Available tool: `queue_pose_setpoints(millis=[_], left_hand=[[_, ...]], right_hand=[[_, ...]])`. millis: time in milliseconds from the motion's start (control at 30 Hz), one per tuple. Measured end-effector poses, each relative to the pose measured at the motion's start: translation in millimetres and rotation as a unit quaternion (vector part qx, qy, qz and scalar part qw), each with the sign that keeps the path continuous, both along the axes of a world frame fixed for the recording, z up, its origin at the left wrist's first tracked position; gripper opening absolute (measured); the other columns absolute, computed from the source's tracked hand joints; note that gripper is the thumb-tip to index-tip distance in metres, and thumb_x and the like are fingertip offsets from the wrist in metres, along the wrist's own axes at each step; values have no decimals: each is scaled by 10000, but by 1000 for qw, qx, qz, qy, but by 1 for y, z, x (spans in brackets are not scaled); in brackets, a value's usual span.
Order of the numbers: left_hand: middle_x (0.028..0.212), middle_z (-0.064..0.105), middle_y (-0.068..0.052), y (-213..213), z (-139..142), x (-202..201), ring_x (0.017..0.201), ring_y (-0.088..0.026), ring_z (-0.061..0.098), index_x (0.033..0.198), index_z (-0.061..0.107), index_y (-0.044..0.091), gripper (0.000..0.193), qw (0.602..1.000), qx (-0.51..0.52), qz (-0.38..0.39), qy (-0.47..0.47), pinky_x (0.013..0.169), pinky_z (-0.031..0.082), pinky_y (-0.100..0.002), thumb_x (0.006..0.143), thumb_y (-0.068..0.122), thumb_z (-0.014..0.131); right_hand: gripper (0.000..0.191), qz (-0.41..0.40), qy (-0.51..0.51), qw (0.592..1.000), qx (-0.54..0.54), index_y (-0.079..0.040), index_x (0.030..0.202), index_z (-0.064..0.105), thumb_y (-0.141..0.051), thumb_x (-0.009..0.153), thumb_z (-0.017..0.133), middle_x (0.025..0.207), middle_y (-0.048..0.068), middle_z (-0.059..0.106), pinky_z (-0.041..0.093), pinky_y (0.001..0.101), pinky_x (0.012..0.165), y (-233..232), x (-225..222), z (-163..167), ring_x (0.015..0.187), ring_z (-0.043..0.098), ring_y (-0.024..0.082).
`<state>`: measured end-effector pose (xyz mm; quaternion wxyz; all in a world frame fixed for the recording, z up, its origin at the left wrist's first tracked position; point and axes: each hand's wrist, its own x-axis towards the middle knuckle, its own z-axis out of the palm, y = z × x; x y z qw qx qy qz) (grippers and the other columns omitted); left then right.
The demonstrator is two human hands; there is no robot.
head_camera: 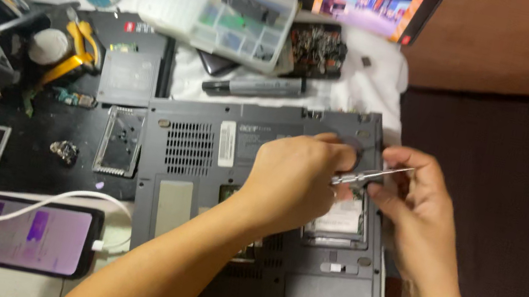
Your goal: The person uses a screwdriver to remove screws from the bottom panel of a laptop, then removes the hard drive and places it on the table. The person then reinserts the hard drive and secures it with screws.
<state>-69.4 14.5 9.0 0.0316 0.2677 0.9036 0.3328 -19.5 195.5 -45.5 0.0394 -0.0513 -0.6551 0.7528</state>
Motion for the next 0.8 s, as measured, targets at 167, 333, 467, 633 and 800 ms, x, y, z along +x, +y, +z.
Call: queue_pose_setpoints(millis=[167,333,467,633,800], left_hand=[[873,693,-83,-6,-3,-7,879,-355,686,894,681,110,287,994,49,71,-64,725,524,-459,760,316,830],[870,693,-68,-5,-1,-5,859,-349,684,840,712,124,245,999,12,36,-22,708,502,-485,721,298,836],[874,686,-69,-2,0,-1,849,-338,691,834,716,110,198,999,-14,27,-9,725,511,-484,754,262,815],[877,685,-71,5,-1,2,861,-359,680,862,729,111,194,999,-11,47,-5,707,505,-494,724,219,813],[888,681,-78,-1,1,-2,874,-357,681,817,717,99,220,1000,-12,22,-4,716,499,-498,718,262,827]], right_hand=[[224,-26,58,964,258,-46,1053,664,1,853,752,1241,48,668,493,297,1014,0,17,17,1181,628,153],[174,-65,54,896,436,-77,946,754,-90,788,824,1164,41,690,524,340,931,-12,28,31,1079,677,190],[199,-78,78,848,519,-92,960,761,-135,776,824,1106,16,688,518,371,904,-21,31,38,1052,659,219],[202,-106,114,771,618,-104,991,771,-177,804,794,1113,7,674,468,419,898,-29,36,39,1044,633,241],[130,-119,120,744,647,-121,951,751,-199,848,772,1090,-45,675,463,434,939,-37,35,38,1061,627,227]])
